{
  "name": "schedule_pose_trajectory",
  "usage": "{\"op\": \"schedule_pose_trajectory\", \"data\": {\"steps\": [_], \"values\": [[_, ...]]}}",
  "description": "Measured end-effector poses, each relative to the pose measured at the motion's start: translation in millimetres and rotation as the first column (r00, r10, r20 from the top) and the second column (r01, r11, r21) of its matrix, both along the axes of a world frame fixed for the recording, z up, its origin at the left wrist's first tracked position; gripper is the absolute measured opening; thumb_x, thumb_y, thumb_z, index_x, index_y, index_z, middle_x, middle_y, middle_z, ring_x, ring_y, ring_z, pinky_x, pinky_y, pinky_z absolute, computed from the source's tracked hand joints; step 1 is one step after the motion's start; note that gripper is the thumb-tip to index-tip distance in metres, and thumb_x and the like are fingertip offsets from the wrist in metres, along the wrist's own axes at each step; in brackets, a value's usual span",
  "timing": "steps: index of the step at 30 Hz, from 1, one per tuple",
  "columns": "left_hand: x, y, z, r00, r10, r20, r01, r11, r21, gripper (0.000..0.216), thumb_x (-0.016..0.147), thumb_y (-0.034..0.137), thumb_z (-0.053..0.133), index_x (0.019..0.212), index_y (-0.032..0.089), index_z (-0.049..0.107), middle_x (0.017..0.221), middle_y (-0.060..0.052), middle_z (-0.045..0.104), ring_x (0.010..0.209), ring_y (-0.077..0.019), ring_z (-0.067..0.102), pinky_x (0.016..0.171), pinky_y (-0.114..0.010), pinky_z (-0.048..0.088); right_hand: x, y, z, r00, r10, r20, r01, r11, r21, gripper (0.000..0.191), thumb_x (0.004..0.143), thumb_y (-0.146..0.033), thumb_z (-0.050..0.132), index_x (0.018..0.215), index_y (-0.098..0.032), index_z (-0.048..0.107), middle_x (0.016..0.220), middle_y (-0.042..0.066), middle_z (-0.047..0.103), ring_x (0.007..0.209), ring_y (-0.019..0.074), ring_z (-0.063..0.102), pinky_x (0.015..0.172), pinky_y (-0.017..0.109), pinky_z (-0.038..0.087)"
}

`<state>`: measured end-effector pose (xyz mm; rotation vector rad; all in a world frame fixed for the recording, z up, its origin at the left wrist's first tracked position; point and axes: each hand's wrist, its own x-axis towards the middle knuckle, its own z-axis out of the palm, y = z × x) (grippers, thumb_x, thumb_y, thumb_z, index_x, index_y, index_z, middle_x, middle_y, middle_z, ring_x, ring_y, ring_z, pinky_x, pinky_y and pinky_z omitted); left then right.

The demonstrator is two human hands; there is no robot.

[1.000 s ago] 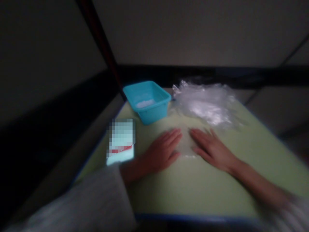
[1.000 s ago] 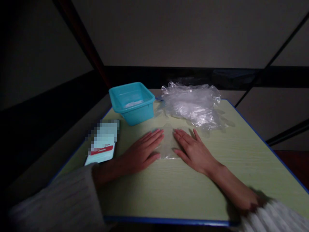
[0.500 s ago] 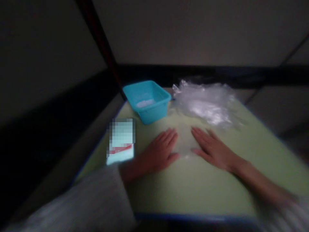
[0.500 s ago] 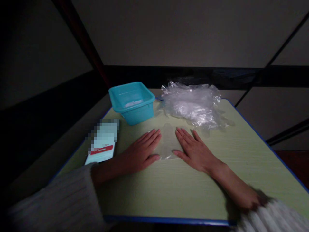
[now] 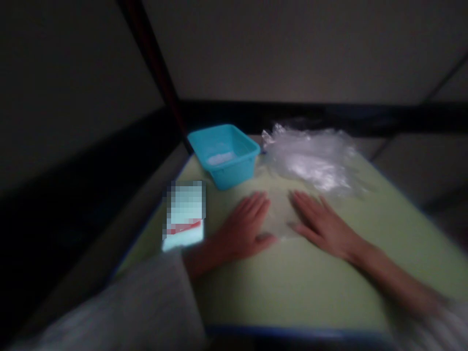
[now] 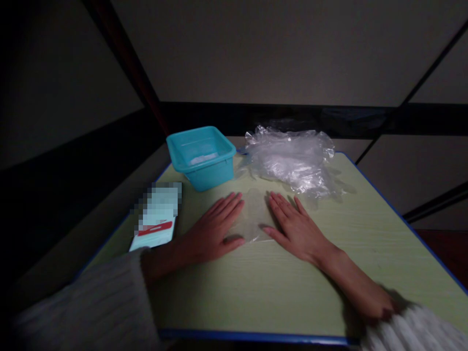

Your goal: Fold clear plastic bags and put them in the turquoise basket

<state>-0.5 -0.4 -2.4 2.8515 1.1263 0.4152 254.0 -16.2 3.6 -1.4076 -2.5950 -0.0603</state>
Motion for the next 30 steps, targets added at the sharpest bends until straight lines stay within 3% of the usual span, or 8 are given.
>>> {"op": "schedule_pose_trajectory", "data": {"steps": [6,16,24,27,30], "values": [[-3,5,-4.2,0.995,0.1,0.001,-0.1,0.995,-0.017,0.064,0.094,0.047,0.035,0.141,0.005,0.03,0.152,-0.019,0.025,0.143,-0.0266,0.017,0.115,-0.045,0.019,5,6,-2.0,0.998,-0.054,-0.027,0.055,0.999,0.003,0.065,0.096,-0.055,0.023,0.146,-0.014,0.026,0.15,0.015,0.03,0.138,0.0273,0.029,0.11,0.058,0.022],[-2,1,-3.6,0.981,0.147,-0.127,-0.152,0.988,-0.031,0.075,0.09,0.055,0.039,0.143,0.003,0.027,0.153,-0.019,0.022,0.143,-0.0294,0.016,0.115,-0.047,0.017,13,11,-6.3,0.996,-0.088,0.013,0.089,0.995,-0.049,0.073,0.094,-0.059,0.018,0.144,-0.008,0.03,0.149,0.016,0.03,0.138,0.0267,0.029,0.111,0.057,0.023],[-6,4,-9.7,0.985,0.139,-0.107,-0.142,0.99,-0.021,0.087,0.085,0.067,0.037,0.143,0.003,0.026,0.152,-0.022,0.02,0.143,-0.0334,0.013,0.114,-0.05,0.017,14,9,-5.7,0.997,-0.075,-0.011,0.074,0.996,-0.051,0.07,0.094,-0.058,0.025,0.145,-0.01,0.029,0.15,0.016,0.03,0.139,0.0275,0.028,0.111,0.057,0.021],[-4,5,-5.4,0.996,0.077,-0.051,-0.077,0.997,0.0,0.087,0.083,0.065,0.043,0.143,0.004,0.027,0.153,-0.022,0.018,0.143,-0.0332,0.009,0.115,-0.051,0.016,13,8,0.4,0.998,-0.029,-0.052,0.027,0.999,-0.044,0.065,0.095,-0.054,0.03,0.146,-0.015,0.028,0.15,0.014,0.03,0.139,0.0274,0.028,0.111,0.058,0.02],[-1,0,5.0,0.993,-0.119,0.004,0.119,0.993,0.007,0.074,0.087,0.052,0.046,0.143,0.006,0.028,0.154,-0.018,0.016,0.144,-0.0269,0.009,0.116,-0.045,0.017,11,5,7.6,0.993,0.068,-0.095,-0.07,0.997,-0.02,0.06,0.096,-0.048,0.031,0.148,-0.019,0.022,0.15,0.012,0.031,0.139,0.0255,0.027,0.111,0.057,0.02]]}}
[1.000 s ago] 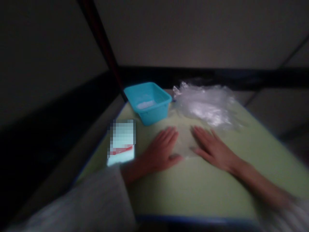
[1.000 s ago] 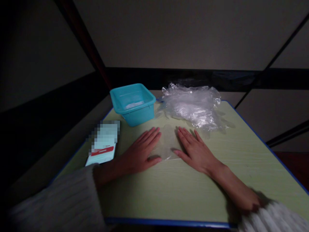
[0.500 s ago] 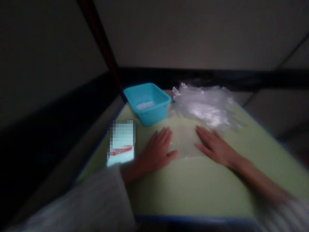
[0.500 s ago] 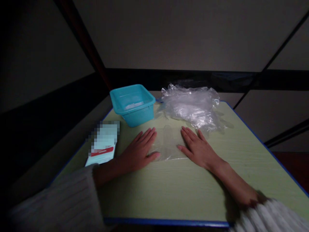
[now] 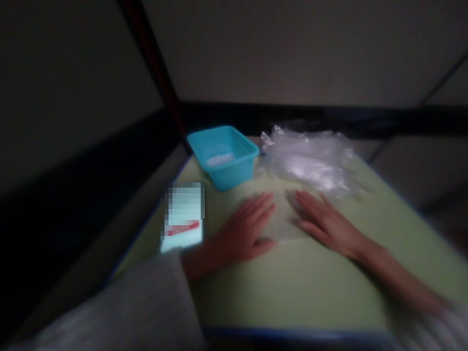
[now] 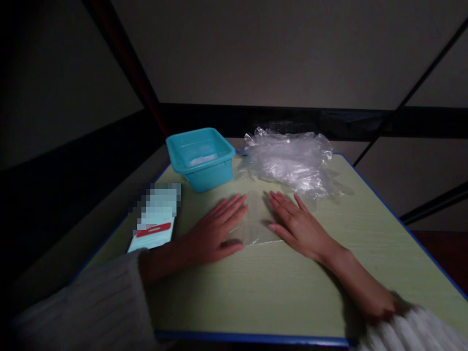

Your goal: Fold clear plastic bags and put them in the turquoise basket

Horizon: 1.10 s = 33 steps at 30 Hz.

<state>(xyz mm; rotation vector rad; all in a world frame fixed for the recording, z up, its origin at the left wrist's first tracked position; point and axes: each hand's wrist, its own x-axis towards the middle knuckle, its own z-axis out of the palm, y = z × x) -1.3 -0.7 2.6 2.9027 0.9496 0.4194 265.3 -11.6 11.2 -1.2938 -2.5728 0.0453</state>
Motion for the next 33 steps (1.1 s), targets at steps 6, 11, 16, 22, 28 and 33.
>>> {"op": "schedule_pose_trajectory", "data": {"steps": [6,11,16,22,28,33], "values": [[5,-14,10.5,0.982,-0.189,0.015,0.189,0.963,-0.19,0.072,0.086,0.048,0.052,0.142,0.008,0.031,0.151,-0.018,0.027,0.142,-0.0253,0.021,0.115,-0.041,0.025,-2,-4,2.2,0.997,0.083,0.002,-0.083,0.997,0.003,0.062,0.096,-0.045,0.036,0.149,-0.02,0.017,0.15,0.013,0.032,0.138,0.0267,0.028,0.111,0.057,0.021],[4,-14,9.3,0.971,-0.238,-0.011,0.232,0.953,-0.195,0.069,0.087,0.052,0.051,0.143,0.017,0.033,0.153,-0.015,0.022,0.142,-0.0289,0.019,0.115,-0.047,0.022,-1,-2,0.7,0.997,0.081,0.001,-0.081,0.997,0.005,0.06,0.096,-0.045,0.037,0.149,-0.019,0.021,0.149,0.013,0.034,0.138,0.0273,0.03,0.111,0.057,0.023],[4,-15,11.6,0.97,-0.238,-0.054,0.224,0.956,-0.189,0.065,0.087,0.054,0.05,0.142,0.021,0.036,0.154,-0.015,0.02,0.142,-0.0302,0.018,0.114,-0.049,0.022,3,-3,8.1,0.989,0.15,-0.014,-0.149,0.988,0.041,0.055,0.096,-0.043,0.04,0.144,-0.02,0.032,0.147,0.012,0.038,0.136,0.0264,0.035,0.11,0.056,0.027],[3,-16,10.8,0.988,-0.156,0.001,0.156,0.985,-0.073,0.069,0.085,0.051,0.051,0.138,0.008,0.038,0.148,-0.021,0.032,0.14,-0.0301,0.027,0.112,-0.045,0.028,11,-15,22.7,0.943,0.333,-0.015,-0.33,0.939,0.092,0.028,0.095,-0.032,0.048,0.117,-0.022,0.062,0.116,0.007,0.068,0.106,0.0209,0.063,0.095,0.042,0.049],[5,-15,4.7,0.995,-0.083,0.046,0.082,0.996,0.029,0.05,0.079,0.043,0.056,0.117,0.01,0.054,0.126,-0.017,0.058,0.12,-0.0295,0.052,0.102,-0.044,0.04,21,-17,19.2,0.94,0.327,0.094,-0.337,0.933,0.124,0.021,0.091,-0.027,0.054,0.105,-0.017,0.066,0.102,0.009,0.071,0.093,0.0227,0.066,0.087,0.042,0.053],[5,-14,3.6,0.995,-0.069,0.065,0.067,0.997,0.038,0.046,0.076,0.04,0.059,0.112,0.013,0.054,0.121,-0.015,0.06,0.116,-0.0286,0.054,0.098,-0.044,0.043,24,-14,14.0,0.952,0.296,0.082,-0.303,0.948,0.099,0.024,0.087,-0.023,0.055,0.108,-0.019,0.066,0.105,0.009,0.07,0.095,0.023,0.066,0.086,0.041,0.053]]}}
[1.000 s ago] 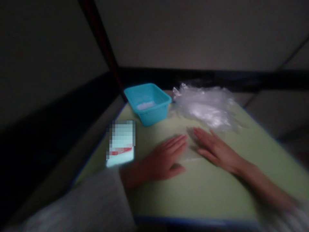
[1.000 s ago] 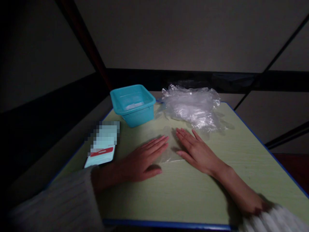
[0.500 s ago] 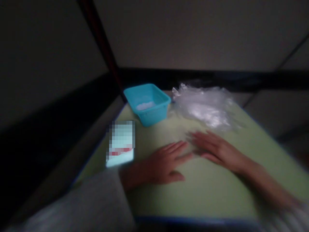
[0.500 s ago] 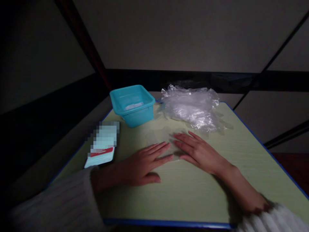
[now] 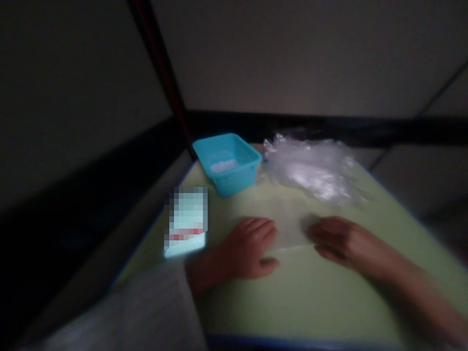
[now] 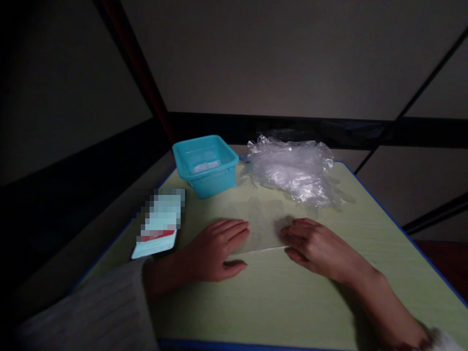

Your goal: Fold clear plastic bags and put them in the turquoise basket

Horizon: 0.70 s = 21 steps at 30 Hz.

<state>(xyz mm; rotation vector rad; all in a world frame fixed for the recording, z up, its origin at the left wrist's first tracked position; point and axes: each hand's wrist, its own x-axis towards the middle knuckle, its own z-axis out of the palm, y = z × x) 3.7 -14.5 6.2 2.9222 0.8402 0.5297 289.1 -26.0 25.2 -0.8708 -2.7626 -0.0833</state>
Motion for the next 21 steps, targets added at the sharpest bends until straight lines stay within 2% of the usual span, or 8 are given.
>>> {"op": "schedule_pose_trajectory", "data": {"steps": [11,21], "values": [[-3,1,1.7,0.999,0.003,-0.037,-0.003,1.0,-0.014,0.049,0.075,0.038,0.06,0.116,0.012,0.053,0.125,-0.015,0.058,0.117,-0.0277,0.053,0.1,-0.042,0.042,-6,1,-2.8,0.999,-0.014,0.034,0.014,1.0,-0.007,0.032,0.087,-0.01,0.045,0.111,-0.015,0.065,0.111,0.012,0.068,0.099,0.023,0.064,0.086,0.042,0.053],[-10,2,1.6,0.995,-0.014,-0.104,0.016,1.0,0.02,0.051,0.078,0.036,0.058,0.122,0.01,0.052,0.13,-0.017,0.055,0.122,-0.0296,0.051,0.101,-0.044,0.043,-13,4,0.2,0.994,-0.031,-0.104,0.02,0.994,-0.106,0.028,0.087,-0.013,0.047,0.106,-0.017,0.066,0.107,0.009,0.068,0.101,0.0207,0.062,0.087,0.039,0.051]]}}
